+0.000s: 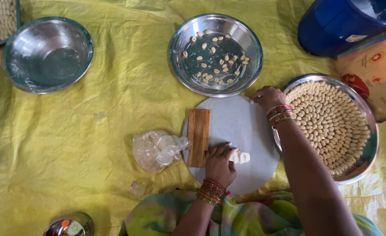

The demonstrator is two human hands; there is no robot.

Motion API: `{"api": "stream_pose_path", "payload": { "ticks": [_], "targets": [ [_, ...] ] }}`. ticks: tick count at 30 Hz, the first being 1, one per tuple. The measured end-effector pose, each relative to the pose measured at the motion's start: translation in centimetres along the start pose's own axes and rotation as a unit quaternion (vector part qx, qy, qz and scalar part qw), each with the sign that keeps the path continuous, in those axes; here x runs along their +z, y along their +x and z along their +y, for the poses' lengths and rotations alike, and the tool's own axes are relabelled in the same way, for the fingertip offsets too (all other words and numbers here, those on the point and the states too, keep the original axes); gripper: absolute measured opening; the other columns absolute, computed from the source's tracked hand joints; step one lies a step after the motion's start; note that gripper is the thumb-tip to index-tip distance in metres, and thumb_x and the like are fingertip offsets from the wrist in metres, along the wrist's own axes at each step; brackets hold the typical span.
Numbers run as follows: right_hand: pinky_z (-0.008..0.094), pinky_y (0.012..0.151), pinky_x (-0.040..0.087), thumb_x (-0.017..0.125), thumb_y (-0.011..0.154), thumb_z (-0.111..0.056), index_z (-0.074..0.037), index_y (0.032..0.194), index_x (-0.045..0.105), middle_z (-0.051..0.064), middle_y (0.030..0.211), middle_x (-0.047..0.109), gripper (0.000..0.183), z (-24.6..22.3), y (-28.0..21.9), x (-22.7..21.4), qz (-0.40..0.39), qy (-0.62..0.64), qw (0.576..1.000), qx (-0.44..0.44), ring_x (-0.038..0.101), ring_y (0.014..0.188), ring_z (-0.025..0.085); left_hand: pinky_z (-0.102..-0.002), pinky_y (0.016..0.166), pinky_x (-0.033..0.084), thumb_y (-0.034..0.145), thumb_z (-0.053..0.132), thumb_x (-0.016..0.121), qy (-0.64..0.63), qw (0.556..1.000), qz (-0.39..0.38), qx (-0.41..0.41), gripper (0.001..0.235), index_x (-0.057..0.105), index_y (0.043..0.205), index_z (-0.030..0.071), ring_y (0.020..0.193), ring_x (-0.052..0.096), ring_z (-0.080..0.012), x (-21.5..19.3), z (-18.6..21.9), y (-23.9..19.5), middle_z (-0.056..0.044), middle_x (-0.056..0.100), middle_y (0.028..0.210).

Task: The person sits on a yellow tarp and shapes small pieces of dough into ridged snacks using a wooden grooved board. They roll the dough on the board, transfer the finished pieces to a large metal tray, and occasionally dip their hands into a bowl of water.

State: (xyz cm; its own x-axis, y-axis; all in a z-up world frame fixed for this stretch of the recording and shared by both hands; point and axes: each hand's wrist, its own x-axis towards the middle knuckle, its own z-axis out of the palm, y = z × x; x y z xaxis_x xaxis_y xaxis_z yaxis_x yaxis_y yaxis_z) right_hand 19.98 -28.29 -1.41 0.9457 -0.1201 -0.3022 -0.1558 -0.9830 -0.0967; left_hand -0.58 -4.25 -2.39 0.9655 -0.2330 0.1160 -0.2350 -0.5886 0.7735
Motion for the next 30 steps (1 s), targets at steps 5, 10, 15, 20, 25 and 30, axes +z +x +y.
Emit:
{"api": "stream_pose_path", "payload": {
  "ticks": [5, 10, 15, 20, 25, 30],
  "targets": [
    [0.045, 0.1, 0.046, 0.068, 0.088, -0.02, -0.023, 0.094, 0.075, -0.002, 0.103, 0.072, 0.01, 0.7, 0.3, 0.1, 0.094, -0.088, 0.974, -0.185, 0.064, 0.111, 0.023, -0.05, 0.108, 0.036, 0.069, 0.004, 0.066, -0.004, 1.0, -0.002, -0.007, 0.044, 0.073, 0.112, 0.013, 0.125, 0.054, -0.0303, -0.2, 0.2, 0.1, -0.008, 0.066, 0.132],
    [0.045, 0.1, 0.048, 0.068, 0.08, -0.013, -0.019, 0.098, 0.074, 0.001, 0.106, 0.07, 0.02, 0.6, -0.2, -0.5, 0.096, -0.125, 0.97, -0.185, 0.063, 0.113, 0.024, -0.049, 0.107, 0.037, 0.071, 0.004, 0.065, -0.005, 1.0, -0.005, -0.005, 0.045, 0.072, 0.114, 0.013, 0.125, 0.054, -0.0298, 0.0, 0.0, 0.1, -0.007, 0.065, 0.133],
    [0.046, 0.096, 0.054, 0.067, 0.094, -0.02, -0.01, 0.102, 0.072, 0.009, 0.102, 0.07, 0.014, 0.7, -2.3, -2.7, 0.129, -0.036, 0.976, -0.171, 0.065, 0.107, 0.028, -0.051, 0.109, 0.035, 0.072, 0.004, 0.065, 0.013, 1.0, 0.008, 0.009, 0.045, 0.073, 0.114, 0.014, 0.126, 0.054, -0.0293, 0.3, -0.2, 0.0, -0.007, 0.065, 0.133],
    [0.045, 0.09, 0.056, 0.065, 0.095, -0.017, -0.009, 0.099, 0.073, 0.011, 0.1, 0.07, 0.012, 0.7, -5.3, -5.6, 0.156, -0.018, 0.97, -0.184, 0.066, 0.102, 0.03, -0.051, 0.106, 0.037, 0.071, 0.004, 0.065, 0.007, 1.0, 0.005, -0.002, 0.045, 0.073, 0.114, 0.014, 0.125, 0.054, -0.0293, 0.4, -0.3, -0.1, -0.006, 0.065, 0.133],
    [0.046, 0.092, 0.055, 0.064, 0.089, -0.011, -0.009, 0.096, 0.074, 0.011, 0.097, 0.07, 0.012, -0.2, -7.9, -8.8, 0.189, -0.034, 0.953, -0.236, 0.065, 0.101, 0.032, -0.051, 0.105, 0.037, 0.069, 0.004, 0.066, -0.003, 1.0, 0.013, 0.002, 0.044, 0.073, 0.112, 0.014, 0.124, 0.054, -0.0292, 0.4, -0.4, -0.1, -0.006, 0.066, 0.13],
    [0.036, 0.085, 0.057, 0.065, 0.091, -0.002, -0.006, 0.099, 0.073, 0.009, 0.095, 0.073, 0.012, -2.1, -11.5, -11.8, 0.16, 0.146, 0.947, -0.236, 0.07, 0.092, 0.022, -0.05, 0.106, 0.037, 0.068, 0.002, 0.067, -0.001, 1.0, 0.023, 0.011, 0.045, 0.073, 0.111, 0.014, 0.126, 0.054, -0.028, 0.6, -0.5, 0.0, -0.006, 0.066, 0.129]
  ]
}}
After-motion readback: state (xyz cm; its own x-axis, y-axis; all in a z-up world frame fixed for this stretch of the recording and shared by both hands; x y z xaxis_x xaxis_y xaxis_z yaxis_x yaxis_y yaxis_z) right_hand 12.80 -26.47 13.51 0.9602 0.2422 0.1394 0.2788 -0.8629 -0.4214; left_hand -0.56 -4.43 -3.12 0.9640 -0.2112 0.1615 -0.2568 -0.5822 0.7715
